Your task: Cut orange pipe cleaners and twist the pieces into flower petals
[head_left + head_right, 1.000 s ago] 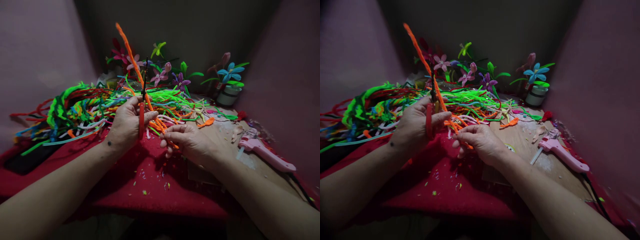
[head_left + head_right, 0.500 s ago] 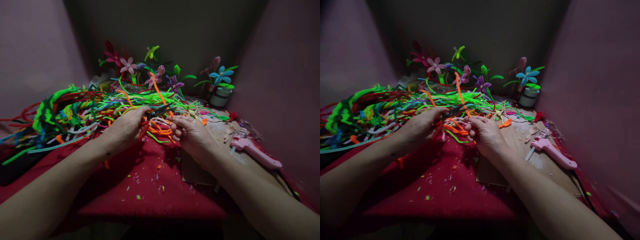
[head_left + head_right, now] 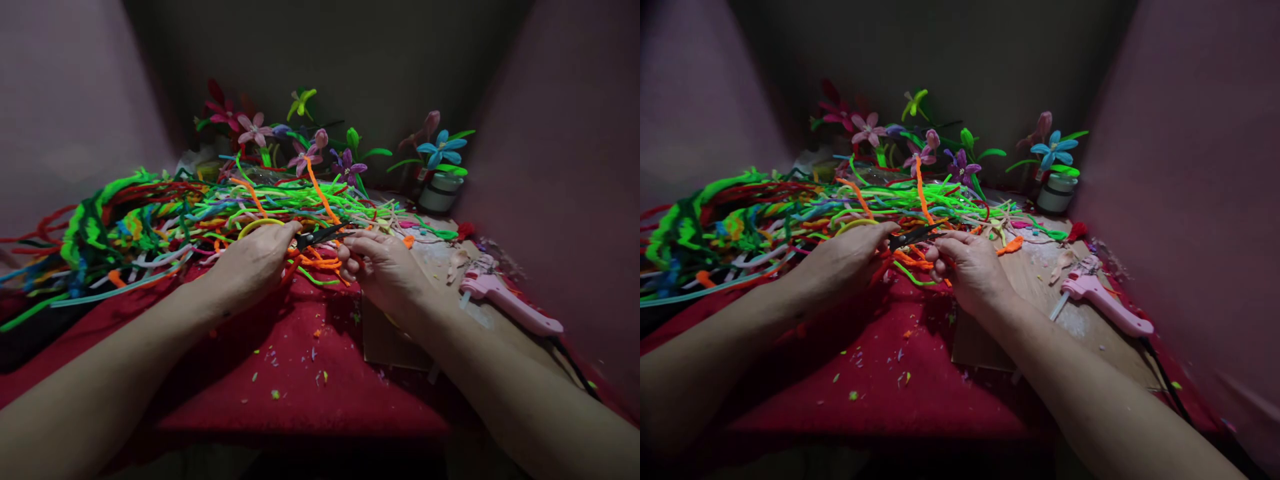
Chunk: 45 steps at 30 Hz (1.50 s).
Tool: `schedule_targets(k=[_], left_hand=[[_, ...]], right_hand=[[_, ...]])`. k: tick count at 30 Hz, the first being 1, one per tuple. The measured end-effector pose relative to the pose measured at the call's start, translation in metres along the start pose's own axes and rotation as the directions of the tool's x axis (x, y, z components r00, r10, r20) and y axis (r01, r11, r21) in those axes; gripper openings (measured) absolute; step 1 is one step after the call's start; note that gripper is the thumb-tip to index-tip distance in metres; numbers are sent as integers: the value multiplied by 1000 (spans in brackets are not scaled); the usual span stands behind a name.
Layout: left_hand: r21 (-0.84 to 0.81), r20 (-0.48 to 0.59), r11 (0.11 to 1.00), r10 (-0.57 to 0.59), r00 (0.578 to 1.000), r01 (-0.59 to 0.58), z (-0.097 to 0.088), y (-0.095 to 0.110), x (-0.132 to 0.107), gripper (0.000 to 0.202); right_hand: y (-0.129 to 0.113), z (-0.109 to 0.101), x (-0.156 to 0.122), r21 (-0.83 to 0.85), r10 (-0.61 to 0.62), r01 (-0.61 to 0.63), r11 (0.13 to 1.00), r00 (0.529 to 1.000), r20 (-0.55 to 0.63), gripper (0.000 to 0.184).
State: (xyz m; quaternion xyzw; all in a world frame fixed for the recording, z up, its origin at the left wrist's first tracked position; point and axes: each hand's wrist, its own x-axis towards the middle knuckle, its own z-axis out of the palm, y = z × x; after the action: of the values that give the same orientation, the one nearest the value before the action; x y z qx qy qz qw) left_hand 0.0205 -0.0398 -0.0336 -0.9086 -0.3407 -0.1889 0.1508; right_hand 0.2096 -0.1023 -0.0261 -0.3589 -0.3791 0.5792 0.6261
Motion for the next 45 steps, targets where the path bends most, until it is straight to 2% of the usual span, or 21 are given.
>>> schedule_targets(k=[12, 19, 23, 30, 35, 38, 45], left_hand=[[-5, 21, 1000, -3, 1000, 3, -7, 4, -1, 38], [-17, 83, 1000, -9, 997, 10, -11, 5, 0, 36], [-44, 102, 998, -47, 994, 52, -12, 3, -2, 31], [-98, 18, 984, -145, 989, 146, -13, 2, 2, 37], [-186, 40, 979, -80, 996, 86, -7, -2, 2, 39], [-178, 68, 982, -58, 996, 69, -6, -2, 1, 39], [-178, 38, 982, -56, 998, 62, -9, -2, 1, 38]], right_hand=[[3, -5, 3, 36, 24, -25, 999, 999, 31, 6], [2, -3, 2, -7, 37, -37, 999, 999, -3, 7], [2, -3, 2, -4, 59, -60, 998, 997, -47, 9], [3, -4, 4, -52, 18, -21, 998, 998, -53, 7], [4, -5, 5, -80, -11, 5, 997, 998, -70, 7], [4, -4, 4, -89, -18, 10, 996, 996, -86, 8], [4, -3, 1, -175, -63, 43, 984, 992, -111, 8]])
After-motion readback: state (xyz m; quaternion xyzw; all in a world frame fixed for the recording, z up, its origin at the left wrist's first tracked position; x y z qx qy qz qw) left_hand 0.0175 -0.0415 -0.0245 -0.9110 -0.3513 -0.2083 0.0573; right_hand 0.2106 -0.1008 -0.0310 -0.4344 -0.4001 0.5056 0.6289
